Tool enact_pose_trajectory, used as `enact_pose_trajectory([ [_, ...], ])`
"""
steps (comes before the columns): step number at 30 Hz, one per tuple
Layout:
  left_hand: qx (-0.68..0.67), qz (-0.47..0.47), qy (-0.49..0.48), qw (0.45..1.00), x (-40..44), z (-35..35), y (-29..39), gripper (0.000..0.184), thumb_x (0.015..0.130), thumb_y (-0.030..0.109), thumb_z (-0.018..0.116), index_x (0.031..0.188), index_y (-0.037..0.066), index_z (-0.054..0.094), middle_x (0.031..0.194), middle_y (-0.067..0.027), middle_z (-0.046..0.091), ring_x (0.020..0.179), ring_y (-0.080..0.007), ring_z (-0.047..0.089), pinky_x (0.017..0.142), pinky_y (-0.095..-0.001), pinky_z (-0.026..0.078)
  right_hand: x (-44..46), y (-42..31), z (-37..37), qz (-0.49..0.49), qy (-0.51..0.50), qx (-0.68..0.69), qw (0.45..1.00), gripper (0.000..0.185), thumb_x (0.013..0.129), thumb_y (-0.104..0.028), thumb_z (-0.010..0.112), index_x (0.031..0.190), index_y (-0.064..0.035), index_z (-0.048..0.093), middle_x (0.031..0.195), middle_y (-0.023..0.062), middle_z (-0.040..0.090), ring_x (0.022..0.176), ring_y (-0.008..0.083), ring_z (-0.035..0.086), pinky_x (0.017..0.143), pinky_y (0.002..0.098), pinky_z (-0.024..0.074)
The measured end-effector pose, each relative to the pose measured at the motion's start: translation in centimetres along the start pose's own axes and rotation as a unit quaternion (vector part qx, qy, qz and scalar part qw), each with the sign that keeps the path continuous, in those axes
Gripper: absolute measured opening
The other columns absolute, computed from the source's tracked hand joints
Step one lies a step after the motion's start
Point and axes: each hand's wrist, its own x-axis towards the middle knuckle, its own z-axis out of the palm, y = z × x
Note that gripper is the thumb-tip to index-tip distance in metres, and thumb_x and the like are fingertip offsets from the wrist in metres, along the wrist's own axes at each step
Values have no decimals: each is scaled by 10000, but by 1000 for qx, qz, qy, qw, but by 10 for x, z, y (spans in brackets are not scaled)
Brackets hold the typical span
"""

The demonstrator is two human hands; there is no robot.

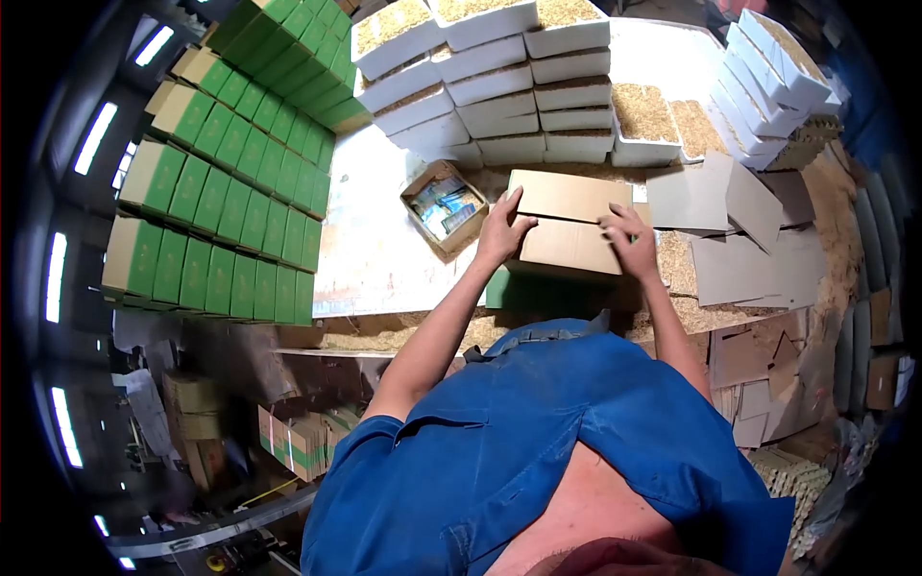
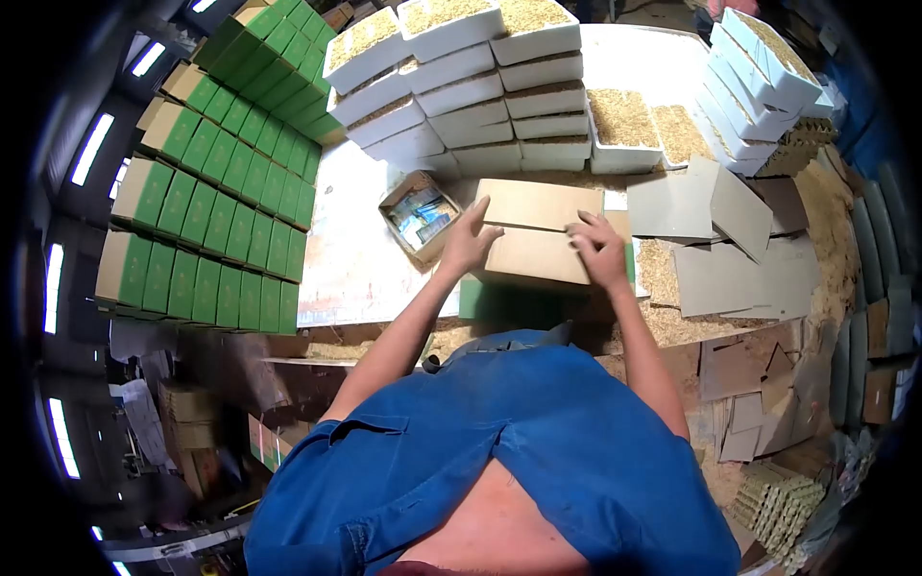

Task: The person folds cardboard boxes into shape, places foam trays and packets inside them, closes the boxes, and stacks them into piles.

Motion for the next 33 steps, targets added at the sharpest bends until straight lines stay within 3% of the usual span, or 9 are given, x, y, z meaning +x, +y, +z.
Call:
enact_pose_trajectory([
  [1, 13, -5, -8, 1000, 0, -1, 0, 705, 802, 258, 758, 1425, 122, 458, 1438, -268, 426, 1291, -405, 467, 1070, -395, 395, 0, -10, -11, 199, 8, 248, 948, 250, 836, -2, 581, 1020, -57, 741, 1104, 80, 716, 1152, 226, 616, 1015, 377, 461],
  [6, 36, 2, -24, 999, 0, -6, 6, 706, 823, 265, 741, 1447, 141, 434, 1429, -296, 416, 1285, -419, 467, 1060, -404, 402, -45, 22, -45, 256, -125, 2, 959, 694, 754, 18, 672, 1413, -38, 462, 1335, 175, 577, 1280, 267, 516, 1004, 350, 468],
  [8, 62, 17, -20, 998, 4, -5, 0, 700, 819, 272, 746, 1438, 136, 449, 1436, -290, 414, 1289, -415, 467, 1065, -405, 400, -86, 12, -12, 127, -71, -36, 989, 803, 673, -27, 750, 1411, -9, 432, 1285, 214, 597, 1245, 293, 543, 988, 377, 473],
  [11, 62, 5, -28, 998, 4, -10, 1, 670, 804, 303, 761, 1396, 119, 508, 1446, -260, 426, 1304, -394, 464, 1079, -397, 393, -91, 19, 18, 279, -16, 44, 959, 795, 629, -83, 804, 1349, 5, 480, 1229, 232, 616, 1183, 325, 581, 968, 395, 484],
  [16, -22, 6, -150, 989, 33, -83, 39, 472, 907, 283, 647, 1321, 64, 589, 1473, -197, 438, 1321, -262, 462, 1048, -353, 400, -17, -71, -37, 205, -14, -206, 957, 610, 749, -500, 764, 1116, -29, 639, 926, 211, 702, 879, 416, 661, 779, 452, 534],
  [23, -251, -195, -159, 935, -23, -71, -16, 364, 977, 309, 506, 1088, 2, 668, 992, -58, 669, 845, -124, 610, 763, -244, 476, -28, -135, -53, 197, 14, -191, 961, 712, 766, -325, 771, 1385, -99, 502, 1090, 213, 674, 983, 366, 670, 824, 401, 531],
  [24, -252, -198, -108, 941, -41, -51, -34, 562, 1008, 501, 388, 938, 23, 674, 765, -42, 646, 669, -129, 585, 578, -275, 446, -42, -143, -51, 168, -1, -162, 972, 753, 729, -309, 792, 1392, -106, 500, 1229, 215, 624, 1127, 340, 623, 939, 383, 501],
  [30, -233, -269, -67, 932, -81, -34, -58, 578, 1011, 479, 410, 1208, -26, 610, 965, -125, 710, 830, -171, 648, 699, -307, 485, -91, -130, -41, 133, -105, -123, 978, 656, 695, -264, 810, 1313, -193, 602, 1549, 115, 333, 1355, 343, 428, 1073, 460, 427],
  [33, -161, -247, -59, 954, -56, -19, -78, 514, 1001, 416, 450, 1128, -51, 622, 950, -169, 706, 838, -195, 652, 679, -321, 483, -53, -103, -36, 86, -68, -180, 977, 510, 746, -276, 773, 1239, -213, 657, 1441, 49, 498, 1120, 268, 638, 892, 360, 554],
])
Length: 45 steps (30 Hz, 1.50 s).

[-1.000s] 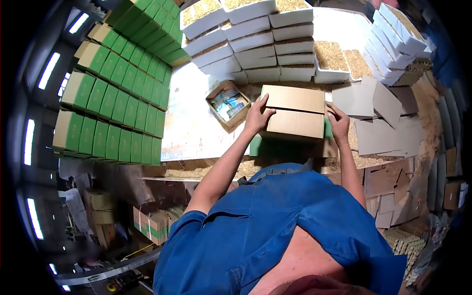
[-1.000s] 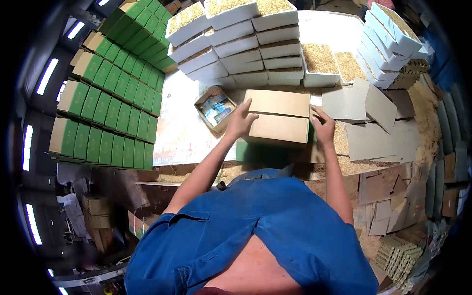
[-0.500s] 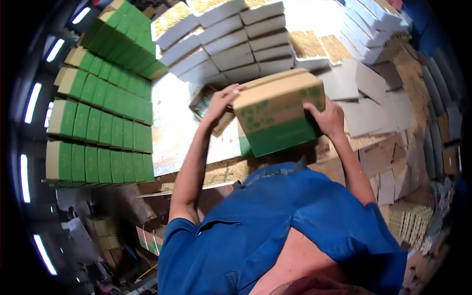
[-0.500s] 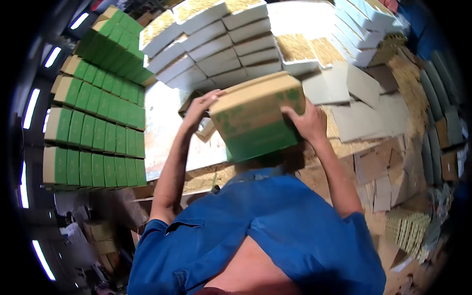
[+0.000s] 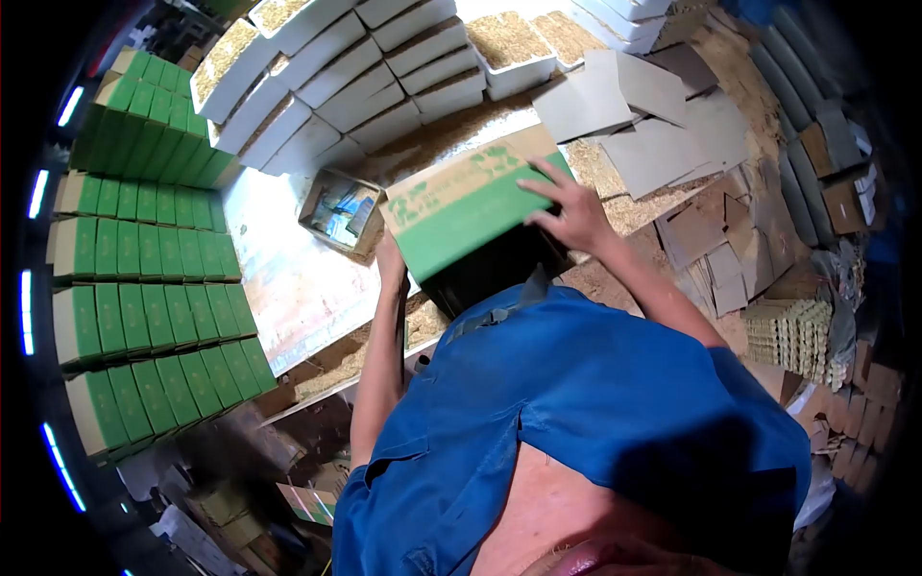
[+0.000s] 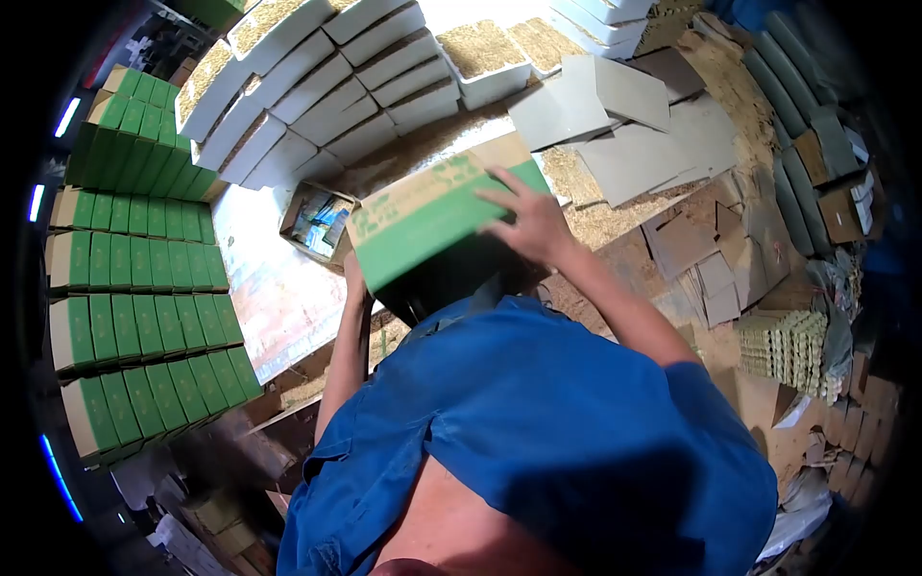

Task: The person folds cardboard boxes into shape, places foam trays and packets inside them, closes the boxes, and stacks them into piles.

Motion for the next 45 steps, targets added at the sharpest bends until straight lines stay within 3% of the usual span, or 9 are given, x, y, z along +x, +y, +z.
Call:
enact_pose_trajectory([
  [5, -223, -4, -72, 972, 37, 27, -7, 396, 973, 284, 539, 1157, -57, 616, 1006, -120, 667, 836, -180, 619, 704, -308, 496, 92, 28, 16, -1, 30, -81, 996, 490, 834, -601, 623, 840, -130, 758, 777, 124, 702, 788, 318, 678, 742, 412, 539],
  [13, -320, -108, -198, 920, -3, 19, 42, 857, 906, 667, 504, 1453, 21, 366, 1425, -147, 451, 1313, -243, 413, 1101, -390, 316, 155, 79, 66, 82, -121, -201, 969, 613, 825, -657, 586, 834, -66, 749, 810, 162, 701, 811, 380, 662, 788, 433, 530],
  [17, -133, -68, -135, 979, -11, 41, 42, 537, 914, 253, 607, 1360, 0, 448, 1272, -143, 572, 1135, -243, 556, 990, -358, 427, 162, 103, 53, 105, -121, 38, 986, 705, 808, -652, 618, 1089, -12, 705, 1074, 213, 680, 842, 335, 689, 802, 420, 540],
  [19, -137, -64, -115, 982, -10, 40, 41, 454, 893, 112, 591, 1311, -18, 471, 1199, -136, 604, 1072, -233, 584, 938, -340, 464, 174, 158, 39, 355, -69, 381, 851, 826, 826, -623, 646, 1402, -54, 482, 1143, 284, 631, 911, 255, 681, 872, 363, 547],
  [22, -132, -59, -110, 983, -7, 35, 31, 422, 885, 89, 582, 1281, -19, 485, 1168, -139, 616, 1044, -226, 590, 917, -336, 471, 237, 272, 53, 431, 107, 598, 667, 1061, 789, -494, 762, 1523, -53, 134, 1528, 323, 116, 1341, 472, 345, 991, 511, 487],
  [25, -115, -66, -94, 987, -8, 35, 27, 410, 883, 84, 577, 1266, -30, 487, 1161, -147, 617, 1032, -233, 593, 921, -337, 466, 287, 284, 64, 475, 158, 568, 653, 1009, 820, -453, 747, 1541, -126, 121, 1552, 296, 96, 1381, 488, 267, 1075, 578, 361],
  [31, -110, -68, -75, 989, -12, 36, 38, 413, 880, 61, 547, 1276, -34, 480, 1163, -152, 615, 1044, -240, 587, 934, -347, 459, 347, 357, 134, 470, 224, 602, 605, 764, 823, -376, 761, 1415, -74, 385, 1477, 142, 412, 1330, 395, 371, 1023, 641, 320],
  [34, -107, -61, -74, 990, -12, 38, 34, 409, 878, 52, 538, 1273, -38, 484, 1168, -152, 614, 1049, -242, 585, 941, -349, 455, 342, 364, 134, 537, 264, 544, 588, 987, 674, -263, 894, 1373, 125, 315, 1382, 247, 456, 1202, 314, 501, 978, 399, 447],
  [45, -97, -2, -97, 991, 0, 32, 15, 428, 859, 110, 542, 1255, -49, 513, 1172, -162, 623, 1083, -255, 567, 974, -335, 415, 174, 305, -6, 345, 196, 614, 682, 609, 790, -190, 761, 1306, -27, 482, 1213, 132, 605, 1102, 303, 592, 1004, 437, 461],
])
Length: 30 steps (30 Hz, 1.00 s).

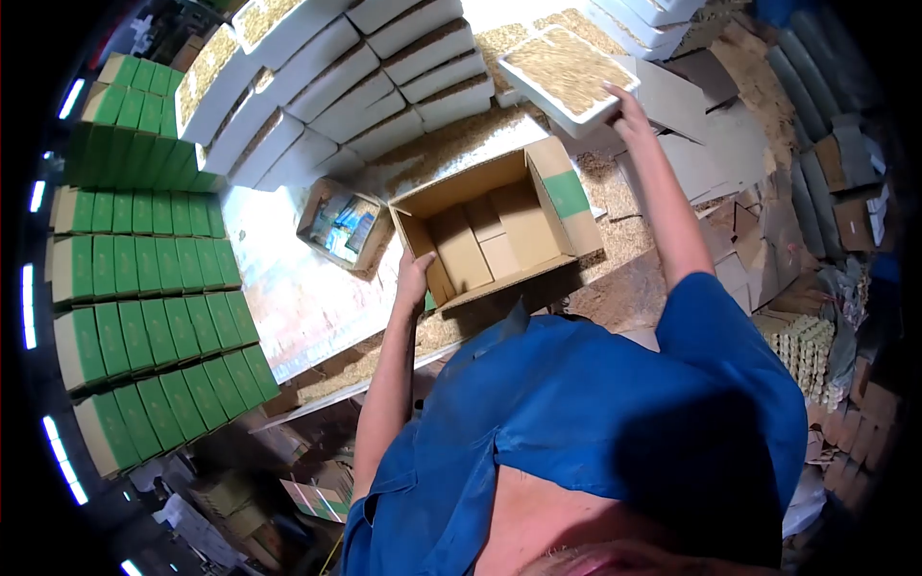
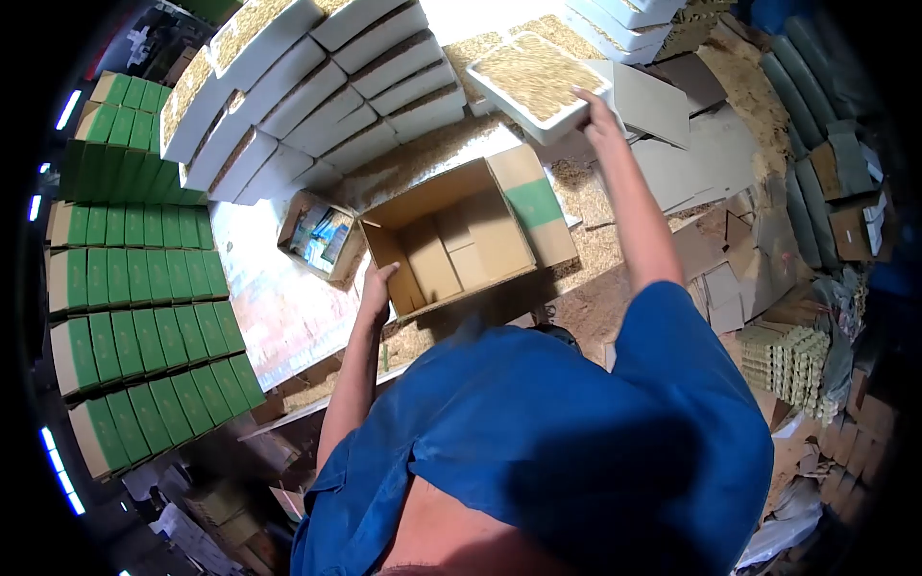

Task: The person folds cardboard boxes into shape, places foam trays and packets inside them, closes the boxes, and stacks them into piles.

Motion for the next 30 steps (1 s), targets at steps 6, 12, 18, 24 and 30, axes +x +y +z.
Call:
enact_pose_trajectory([
  [6, 36, 51, -19, 998, 14, -5, -15, 381, 861, 83, 520, 1227, -23, 518, 1132, -121, 621, 1030, -211, 586, 918, -323, 446, -164, -81, -28, -39, -3, -6, 999, 490, 849, -171, 705, 1265, 6, 518, 1209, 156, 614, 1080, 287, 622, 976, 410, 503],
  [12, -17, 2, -35, 999, 9, -3, -3, 426, 877, 128, 567, 1260, -50, 508, 1183, -167, 622, 1097, -255, 566, 982, -343, 411, -263, -92, -8, 7, -6, -107, 994, 465, 847, -188, 700, 1213, 42, 529, 1156, 186, 613, 1050, 271, 623, 927, 385, 528],
  [18, -38, -3, -51, 998, 9, -2, 5, 445, 925, 247, 581, 1252, -50, 528, 1154, -156, 640, 1044, -240, 589, 948, -332, 431, -295, -46, 52, 94, -51, -188, 976, 573, 778, -277, 734, 1180, 85, 542, 1057, 208, 643, 915, 256, 668, 853, 313, 568],
  [24, -58, -27, -37, 997, -6, 2, 18, 529, 1024, 391, 432, 1263, -68, 542, 1140, -130, 646, 995, -174, 610, 862, -293, 472, -250, 3, 93, 115, -176, -320, 924, 265, 857, -240, 703, 919, 18, 707, 437, -121, 368, 365, 5, 301, 402, 169, 246],
  [30, -160, -38, -6, 986, -11, -6, 18, 519, 1048, 366, 378, 1367, -36, 453, 1251, -120, 607, 1084, -184, 611, 918, -298, 485, -250, 12, 146, 127, -195, -367, 901, 337, 836, -252, 737, 1016, 29, 694, 860, 77, 702, 502, 46, 477, 458, 207, 348],
])
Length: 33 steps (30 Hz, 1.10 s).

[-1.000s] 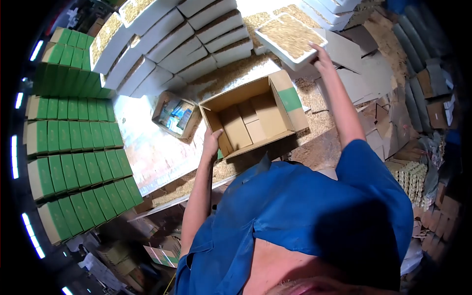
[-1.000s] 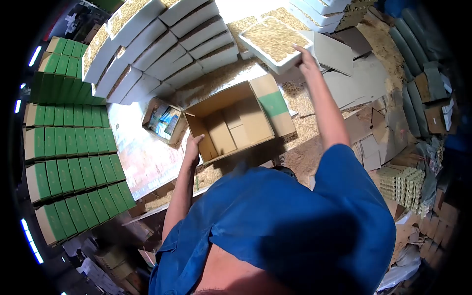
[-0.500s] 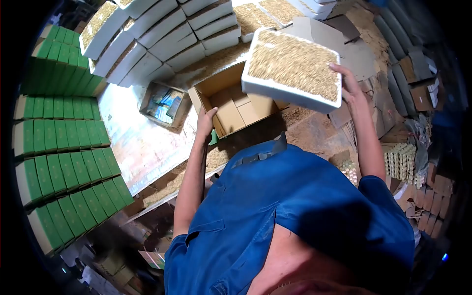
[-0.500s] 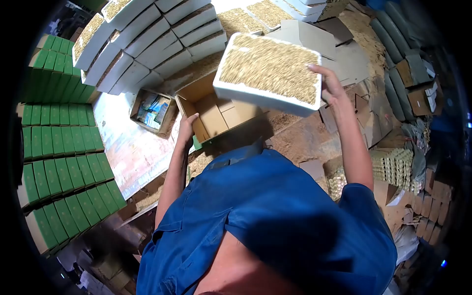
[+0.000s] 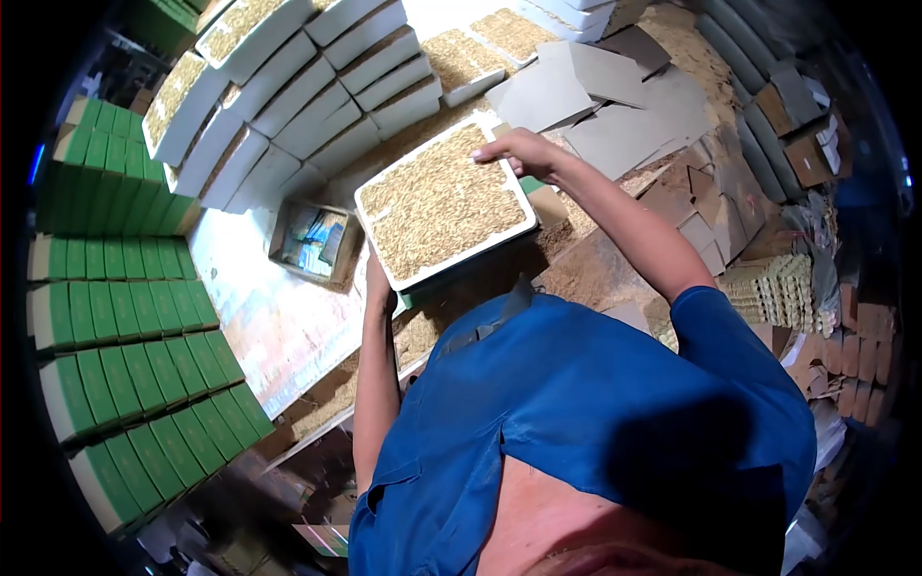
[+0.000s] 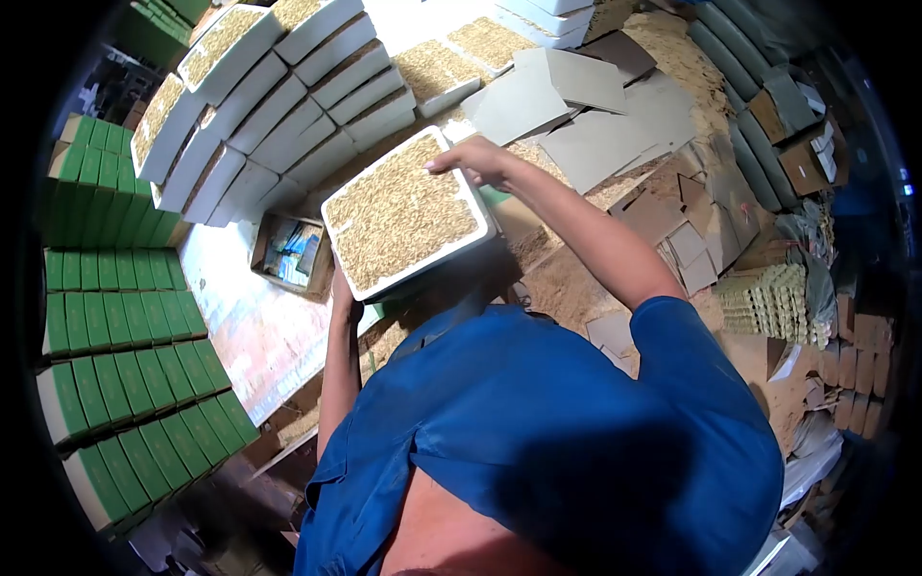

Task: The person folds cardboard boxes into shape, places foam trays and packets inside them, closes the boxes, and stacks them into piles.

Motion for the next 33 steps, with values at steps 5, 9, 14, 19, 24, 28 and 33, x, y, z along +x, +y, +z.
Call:
enact_pose_trajectory([
  [5, 65, 0, -5, 998, 4, -5, 2, 677, 1045, 521, 248, 1399, -25, 433, 1324, -135, 564, 1171, -220, 558, 1002, -321, 418, 26, 32, 30, -17, 159, -132, 978, 623, 876, -304, 690, 1226, 172, 492, 1141, 273, 601, 1103, 299, 570, 956, 408, 434],
  [9, 237, 148, 26, 960, 8, -8, 4, 553, 1040, 365, 389, 1433, -24, 390, 1451, -181, 442, 1329, -272, 430, 1084, -362, 348, 36, 56, 29, 25, 143, -96, 985, 692, 887, -293, 667, 1328, 150, 371, 1285, 286, 504, 1183, 305, 526, 1008, 403, 428],
  [14, 641, 385, -65, 661, -23, 50, 61, 780, 837, 266, 722, 1497, 111, 336, 1553, -216, 260, 1426, -394, 276, 1156, -509, 239, 30, 69, 38, -18, 206, -204, 957, 701, 925, -229, 598, 1467, 57, 258, 1460, 287, 376, 1369, 382, 373, 1142, 454, 319],
  [19, 730, 326, -180, 573, -17, 94, 46, 1082, 635, 549, 786, 1518, 164, 293, 1572, -214, 201, 1444, -416, 204, 1140, -589, 213, 36, 98, 44, -160, 275, -191, 929, 598, 894, -43, 517, 1433, 95, 297, 1473, 327, 310, 1390, 409, 318, 1164, 423, 280],
  [24, 746, 295, -198, 564, -3, 95, 31, 1104, 638, 526, 802, 1529, 166, 257, 1573, -230, 175, 1439, -437, 199, 1132, -591, 227, -4, 70, 46, -124, 141, -276, 943, 599, 836, 89, 449, 1426, 83, 344, 1549, 313, 128, 1437, 414, 222, 1184, 434, 248],
  [28, 734, 261, -230, 584, 15, 83, 7, 1134, 657, 444, 837, 1542, 147, 192, 1569, -261, 124, 1421, -474, 205, 1115, -581, 275, -13, 48, 56, -339, 177, -449, 808, 443, 807, 57, 502, 1243, 31, 573, 1488, 221, 351, 1427, 388, 268, 1174, 460, 285],
  [33, 757, 218, -233, 570, 12, 98, 15, 1151, 669, 430, 833, 1545, 127, 151, 1568, -269, 121, 1428, -465, 196, 1115, -566, 292, 39, 15, -33, -325, 273, -305, 853, 355, 793, -16, 595, 1143, -32, 652, 1395, 214, 473, 1319, 355, 449, 1117, 433, 376],
])
